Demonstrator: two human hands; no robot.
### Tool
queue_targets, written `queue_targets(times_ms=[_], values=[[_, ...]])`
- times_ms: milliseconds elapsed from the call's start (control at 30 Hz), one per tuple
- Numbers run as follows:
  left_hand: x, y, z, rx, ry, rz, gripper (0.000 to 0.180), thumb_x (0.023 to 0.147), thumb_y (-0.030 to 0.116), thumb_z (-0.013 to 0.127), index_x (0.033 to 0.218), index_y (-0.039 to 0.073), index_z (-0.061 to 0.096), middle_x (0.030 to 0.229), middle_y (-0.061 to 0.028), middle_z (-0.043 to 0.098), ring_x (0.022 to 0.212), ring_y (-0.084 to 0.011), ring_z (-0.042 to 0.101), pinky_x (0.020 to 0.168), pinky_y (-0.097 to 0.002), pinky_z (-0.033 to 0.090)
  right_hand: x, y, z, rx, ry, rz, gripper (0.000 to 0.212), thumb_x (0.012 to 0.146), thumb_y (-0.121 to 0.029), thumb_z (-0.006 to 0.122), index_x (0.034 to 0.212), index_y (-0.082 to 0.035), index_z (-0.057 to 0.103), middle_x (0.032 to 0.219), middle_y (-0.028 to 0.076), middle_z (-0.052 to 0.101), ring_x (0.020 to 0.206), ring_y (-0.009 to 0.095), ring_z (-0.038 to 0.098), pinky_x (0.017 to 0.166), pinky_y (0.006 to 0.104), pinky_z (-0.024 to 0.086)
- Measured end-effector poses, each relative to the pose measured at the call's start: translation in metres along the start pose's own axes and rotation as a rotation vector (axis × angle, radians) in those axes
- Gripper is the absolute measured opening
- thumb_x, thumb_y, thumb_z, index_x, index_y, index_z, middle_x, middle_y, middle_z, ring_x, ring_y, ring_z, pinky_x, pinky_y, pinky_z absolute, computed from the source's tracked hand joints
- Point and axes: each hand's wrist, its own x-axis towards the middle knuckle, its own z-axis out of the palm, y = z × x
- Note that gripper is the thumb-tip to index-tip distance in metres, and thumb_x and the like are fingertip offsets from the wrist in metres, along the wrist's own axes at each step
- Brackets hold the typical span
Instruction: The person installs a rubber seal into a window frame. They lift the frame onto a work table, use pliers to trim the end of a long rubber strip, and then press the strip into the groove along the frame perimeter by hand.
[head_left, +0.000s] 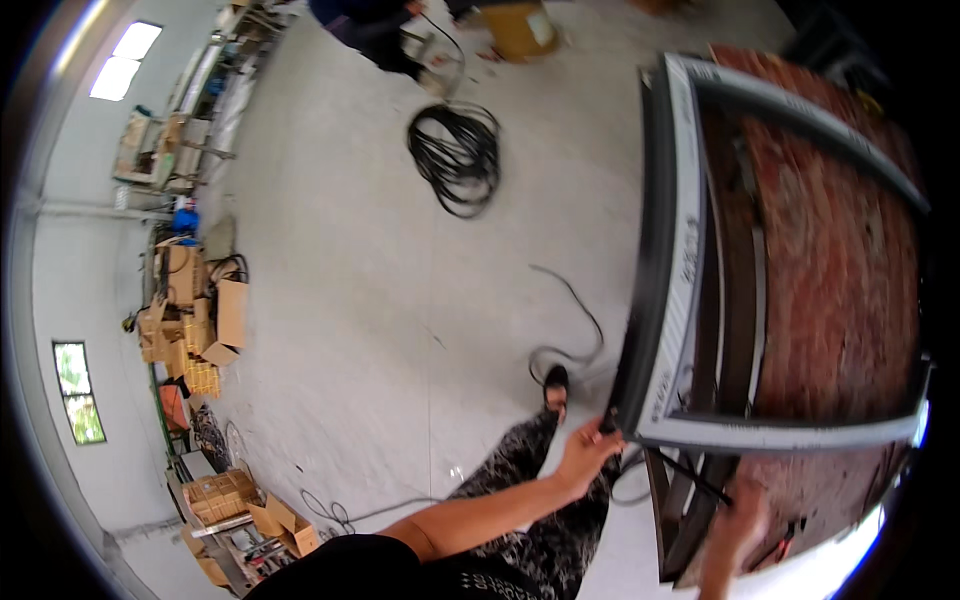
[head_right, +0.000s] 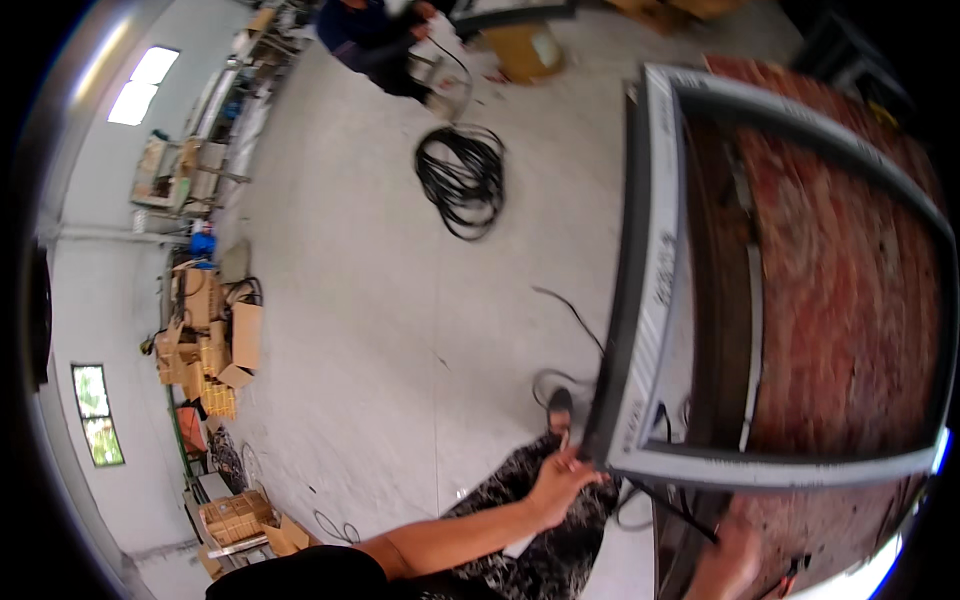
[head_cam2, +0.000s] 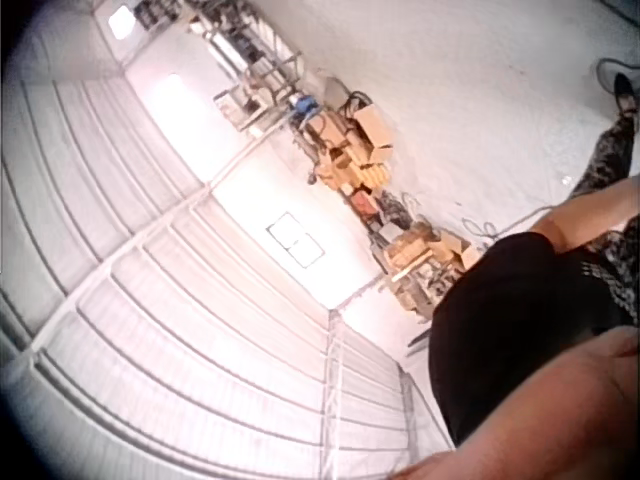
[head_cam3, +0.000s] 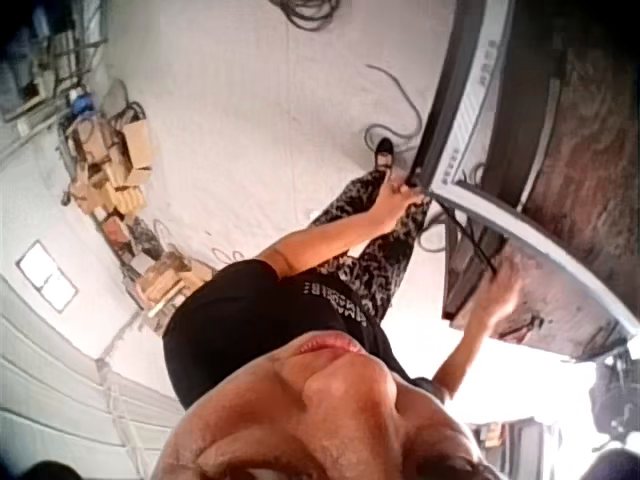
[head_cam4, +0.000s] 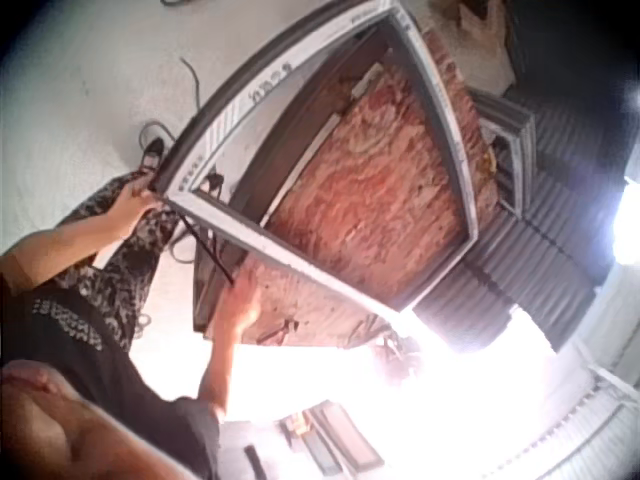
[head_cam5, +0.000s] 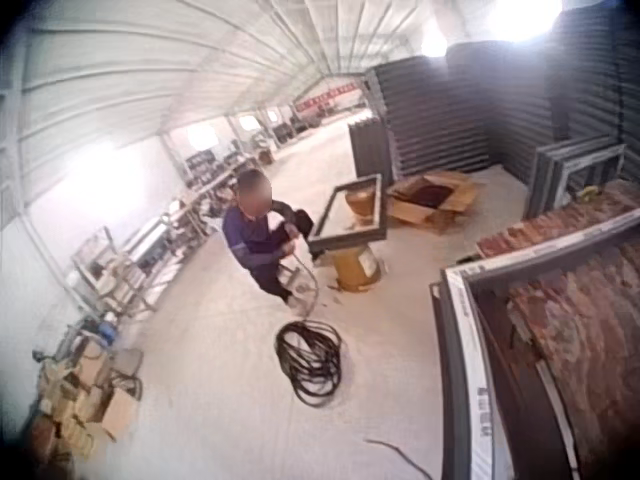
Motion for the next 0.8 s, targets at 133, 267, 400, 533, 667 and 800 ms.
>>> queue_targets(times_ms=[133,267,400,533,667,800], values=[[-0.007,0.018,-0.004,-0.041,-0.036,0.052,0.023,0.091,0.009,0.065,0.113,0.002,0.064,0.094,-0.0036,0.067,0.084,-0.0117,0.061,0.080,-0.0274,0.048,0.009,0.120,-0.074,-0.140,0.348,0.025,0.029,0.088,0.000,0.054,0.116,0.003,0.060,0.112,0.016,0.060,0.105,0.030,0.059,0.092,0.0368,0.046],[-0.009,0.018,-0.007,-0.117,-0.013,0.023,0.020,0.092,0.015,0.066,0.108,0.004,0.065,0.097,-0.0047,0.067,0.088,-0.0123,0.061,0.082,-0.0274,0.048,0.083,0.178,-0.101,-0.417,0.353,0.065,0.031,0.095,-0.011,0.054,0.123,0.002,0.058,0.124,0.020,0.059,0.115,0.038,0.055,0.098,0.0432,0.043],[0.001,-0.009,0.002,-0.269,0.013,-0.126,0.011,0.094,0.010,0.061,0.101,0.001,0.062,0.102,-0.0114,0.066,0.098,-0.0216,0.063,0.088,-0.0338,0.051,0.121,0.224,-0.074,-0.031,0.222,0.108,0.027,0.089,-0.012,0.059,0.111,0.003,0.063,0.119,0.021,0.060,0.114,0.038,0.054,0.099,0.0445,0.041],[-0.020,0.006,0.007,-0.253,0.225,0.049,0.011,0.094,0.005,0.059,0.104,-0.001,0.059,0.101,-0.0139,0.066,0.093,-0.0252,0.064,0.087,-0.0375,0.053,0.171,0.175,-0.068,-0.083,0.252,-0.262,0.028,0.088,-0.024,0.060,0.072,-0.002,0.054,0.075,0.019,0.051,0.077,0.042,0.050,0.069,0.0507,0.040],[-0.001,0.043,0.018,-0.187,0.333,0.116,0.009,0.094,0.001,0.054,0.103,0.000,0.057,0.098,-0.0139,0.065,0.090,-0.0252,0.064,0.086,-0.0392,0.056,0.174,0.168,-0.075,-0.058,0.206,-0.256,0.034,0.083,-0.024,0.064,0.062,-0.002,0.051,0.068,0.018,0.050,0.069,0.040,0.049,0.066,0.0493,0.039],[0.049,0.141,0.002,-0.025,0.455,0.174,0.008,0.096,0.011,0.056,0.101,0.005,0.057,0.093,-0.0068,0.065,0.088,-0.0190,0.064,0.080,-0.0325,0.056,0.167,0.110,-0.052,0.051,0.229,-0.268,0.034,0.080,-0.024,0.067,0.061,-0.002,0.050,0.067,0.017,0.050,0.067,0.039,0.050,0.064,0.0491,0.039]])
